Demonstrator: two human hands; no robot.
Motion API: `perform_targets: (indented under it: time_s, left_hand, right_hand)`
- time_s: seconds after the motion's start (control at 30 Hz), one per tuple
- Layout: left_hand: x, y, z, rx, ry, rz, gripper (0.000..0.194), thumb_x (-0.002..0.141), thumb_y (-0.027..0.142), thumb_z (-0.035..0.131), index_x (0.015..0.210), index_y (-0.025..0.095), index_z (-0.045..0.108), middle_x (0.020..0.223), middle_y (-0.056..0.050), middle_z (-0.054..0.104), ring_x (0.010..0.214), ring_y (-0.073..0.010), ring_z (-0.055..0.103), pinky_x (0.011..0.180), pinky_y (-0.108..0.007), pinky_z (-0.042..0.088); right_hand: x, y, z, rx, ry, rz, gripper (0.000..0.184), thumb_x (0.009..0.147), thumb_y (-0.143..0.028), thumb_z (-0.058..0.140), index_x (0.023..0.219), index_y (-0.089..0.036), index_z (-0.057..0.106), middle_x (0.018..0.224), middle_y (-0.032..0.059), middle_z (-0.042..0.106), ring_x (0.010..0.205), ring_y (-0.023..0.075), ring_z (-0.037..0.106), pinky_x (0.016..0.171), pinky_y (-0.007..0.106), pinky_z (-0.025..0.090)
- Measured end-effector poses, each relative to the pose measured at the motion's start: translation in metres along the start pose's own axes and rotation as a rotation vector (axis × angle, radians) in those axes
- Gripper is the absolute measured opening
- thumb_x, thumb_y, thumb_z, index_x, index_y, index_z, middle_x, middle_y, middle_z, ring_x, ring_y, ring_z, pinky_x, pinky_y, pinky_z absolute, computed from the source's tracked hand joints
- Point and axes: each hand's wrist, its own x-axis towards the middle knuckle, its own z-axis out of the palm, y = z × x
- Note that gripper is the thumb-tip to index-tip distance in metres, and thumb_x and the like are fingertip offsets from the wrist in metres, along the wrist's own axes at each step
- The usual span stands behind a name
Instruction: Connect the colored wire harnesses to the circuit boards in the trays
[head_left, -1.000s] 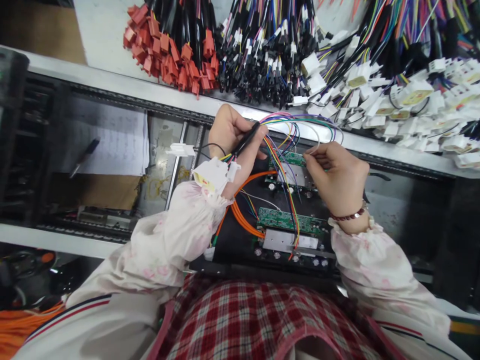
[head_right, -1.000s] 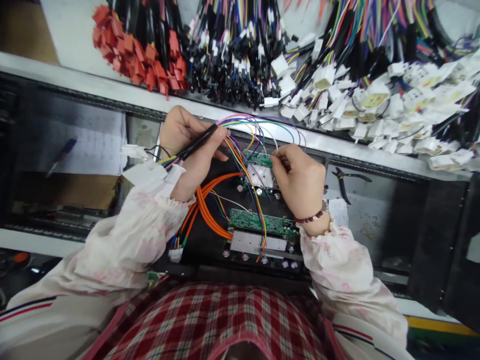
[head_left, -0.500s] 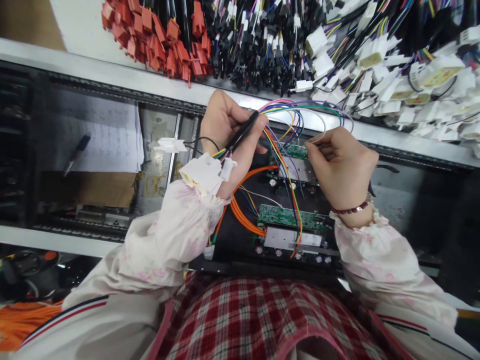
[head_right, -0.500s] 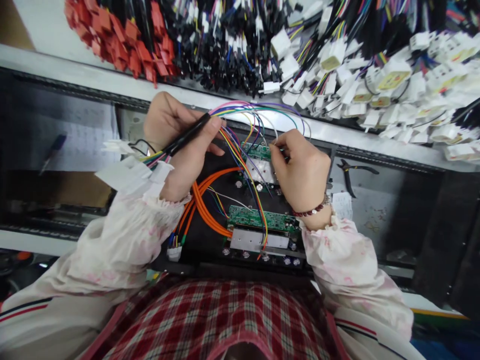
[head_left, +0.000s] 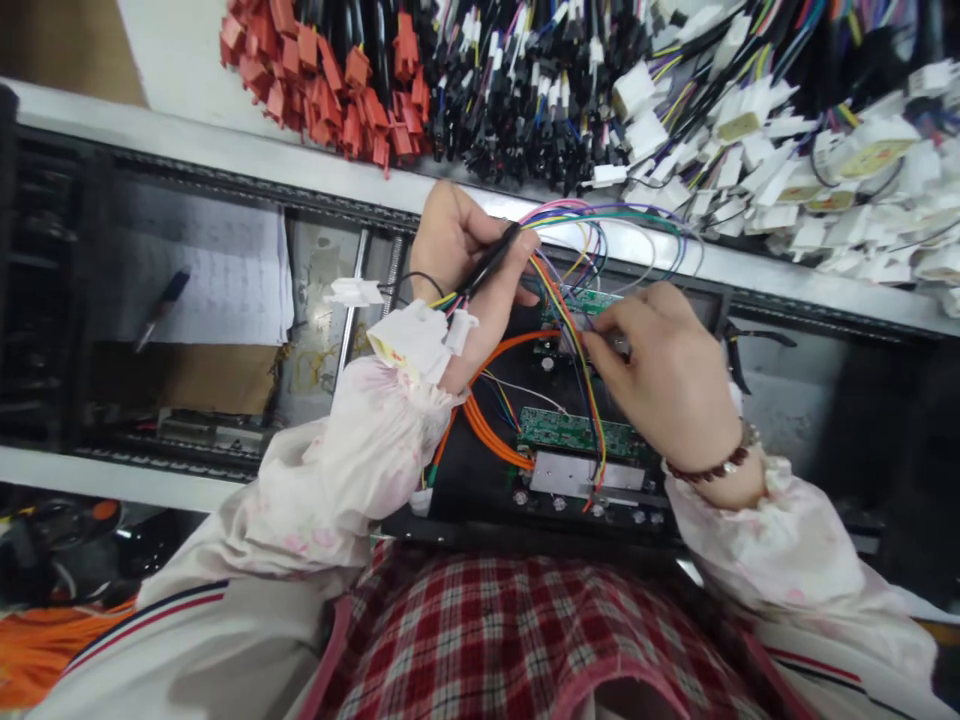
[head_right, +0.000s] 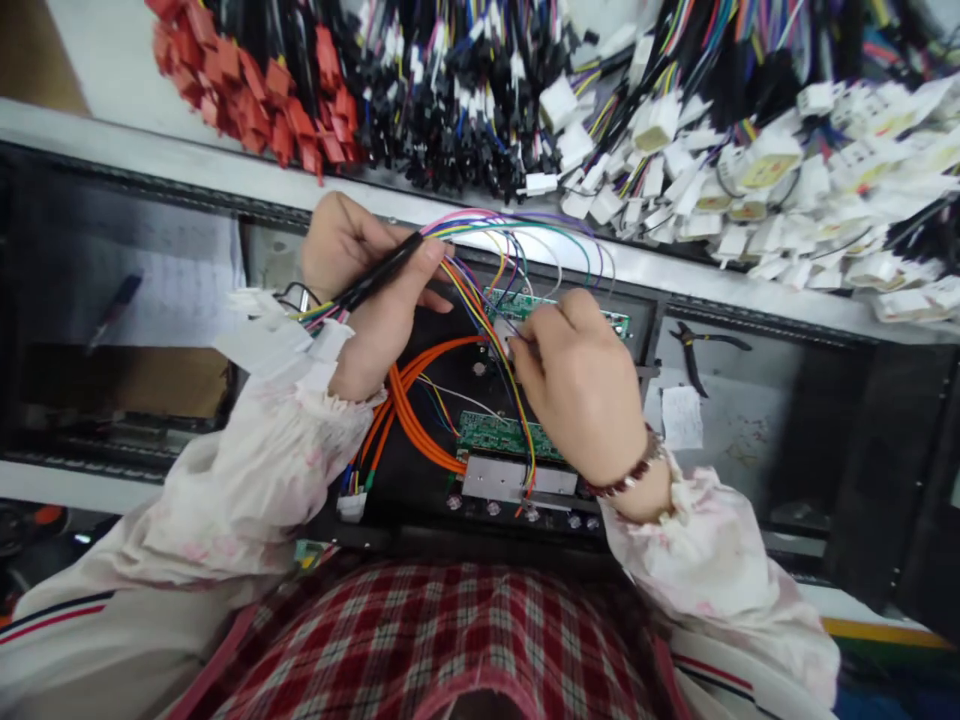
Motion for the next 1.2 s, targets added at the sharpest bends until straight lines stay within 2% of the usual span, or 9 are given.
perform_targets:
  time_s: [0.07, 0.17, 0.27, 0.47, 0.6, 0.73, 0.93, 1.1, 1.2]
  left_hand:
    - [-0.001, 0.002, 0.001, -0.011, 0.016, 0.001, 0.036, 0.083, 0.035, 0.079, 0.084, 0.027, 0.043, 0.082, -0.001, 0.069, 0.070, -0.0202, 0.071, 0.048, -0.031, 0.055]
    - [0.001, 0.001, 0.003, -0.073, -0.003, 0.031, 0.040, 0.083, 0.035, 0.079, 0.084, 0.026, 0.040, 0.078, 0.001, 0.067, 0.068, -0.0190, 0.071, 0.045, -0.029, 0.056]
    - [0.003, -0.002, 0.004, -0.093, -0.010, 0.075, 0.037, 0.085, 0.033, 0.078, 0.084, 0.025, 0.042, 0.080, 0.001, 0.067, 0.066, -0.0184, 0.072, 0.042, -0.027, 0.056]
    - [0.003, -0.013, 0.002, -0.036, -0.012, -0.038, 0.019, 0.088, 0.029, 0.073, 0.082, 0.023, 0.056, 0.085, 0.000, 0.067, 0.072, -0.0133, 0.071, 0.049, -0.025, 0.058]
    - [0.004, -0.017, 0.001, 0.010, -0.024, -0.067, 0.018, 0.086, 0.034, 0.074, 0.077, 0.023, 0.061, 0.082, -0.001, 0.071, 0.069, -0.0141, 0.068, 0.048, -0.027, 0.056]
    - [0.004, -0.011, 0.002, -0.027, -0.013, -0.057, 0.022, 0.084, 0.031, 0.075, 0.074, 0.024, 0.057, 0.075, 0.000, 0.071, 0.060, -0.0144, 0.066, 0.044, -0.027, 0.053]
    - [0.002, -0.004, 0.000, -0.024, -0.031, -0.058, 0.022, 0.086, 0.027, 0.074, 0.078, 0.024, 0.053, 0.081, -0.001, 0.074, 0.065, -0.0142, 0.070, 0.046, -0.024, 0.055]
    - [0.002, -0.004, -0.001, -0.063, -0.013, 0.032, 0.034, 0.084, 0.024, 0.080, 0.082, 0.027, 0.046, 0.076, 0.002, 0.075, 0.062, -0.0163, 0.073, 0.039, -0.022, 0.052]
    - [0.003, -0.005, -0.001, -0.059, -0.009, 0.051, 0.033, 0.084, 0.023, 0.079, 0.081, 0.025, 0.047, 0.074, 0.002, 0.074, 0.061, -0.0156, 0.072, 0.039, -0.022, 0.052]
  right_hand:
    - [-0.003, 0.008, -0.005, -0.021, 0.008, 0.014, 0.015, 0.093, -0.031, 0.059, 0.087, -0.019, 0.067, 0.090, 0.0086, 0.062, 0.084, 0.0225, 0.061, 0.070, 0.035, 0.046]
    - [-0.008, 0.023, -0.012, -0.073, 0.108, 0.113, 0.016, 0.093, -0.031, 0.058, 0.091, -0.019, 0.068, 0.090, 0.0100, 0.064, 0.083, 0.0242, 0.062, 0.069, 0.037, 0.046]
    - [-0.005, 0.029, -0.009, 0.008, 0.185, 0.134, 0.016, 0.097, -0.031, 0.054, 0.098, -0.022, 0.067, 0.094, 0.0088, 0.070, 0.086, 0.0239, 0.066, 0.075, 0.038, 0.050]
    - [0.011, 0.031, 0.020, 0.176, 0.137, 0.151, 0.010, 0.093, -0.029, 0.060, 0.096, -0.022, 0.066, 0.090, 0.0040, 0.074, 0.081, 0.0203, 0.071, 0.075, 0.035, 0.055]
    - [0.011, 0.034, 0.023, 0.171, 0.165, 0.163, 0.012, 0.091, -0.030, 0.061, 0.095, -0.020, 0.066, 0.087, 0.0029, 0.074, 0.078, 0.0186, 0.071, 0.073, 0.033, 0.055]
    - [0.011, 0.032, 0.021, 0.189, 0.189, 0.175, 0.010, 0.090, -0.027, 0.062, 0.093, -0.019, 0.067, 0.084, 0.0033, 0.074, 0.076, 0.0181, 0.071, 0.070, 0.032, 0.054]
    - [0.013, 0.033, 0.024, 0.200, 0.183, 0.191, 0.009, 0.089, -0.027, 0.063, 0.091, -0.020, 0.067, 0.082, 0.0034, 0.073, 0.074, 0.0183, 0.070, 0.070, 0.032, 0.054]
    - [0.012, 0.035, 0.025, 0.188, 0.179, 0.171, 0.009, 0.091, -0.029, 0.062, 0.092, -0.021, 0.067, 0.081, 0.0020, 0.072, 0.075, 0.0187, 0.070, 0.070, 0.034, 0.055]
    - [0.011, 0.034, 0.023, 0.181, 0.166, 0.177, 0.007, 0.092, -0.028, 0.061, 0.093, -0.024, 0.066, 0.083, 0.0017, 0.072, 0.077, 0.0202, 0.070, 0.071, 0.036, 0.055]
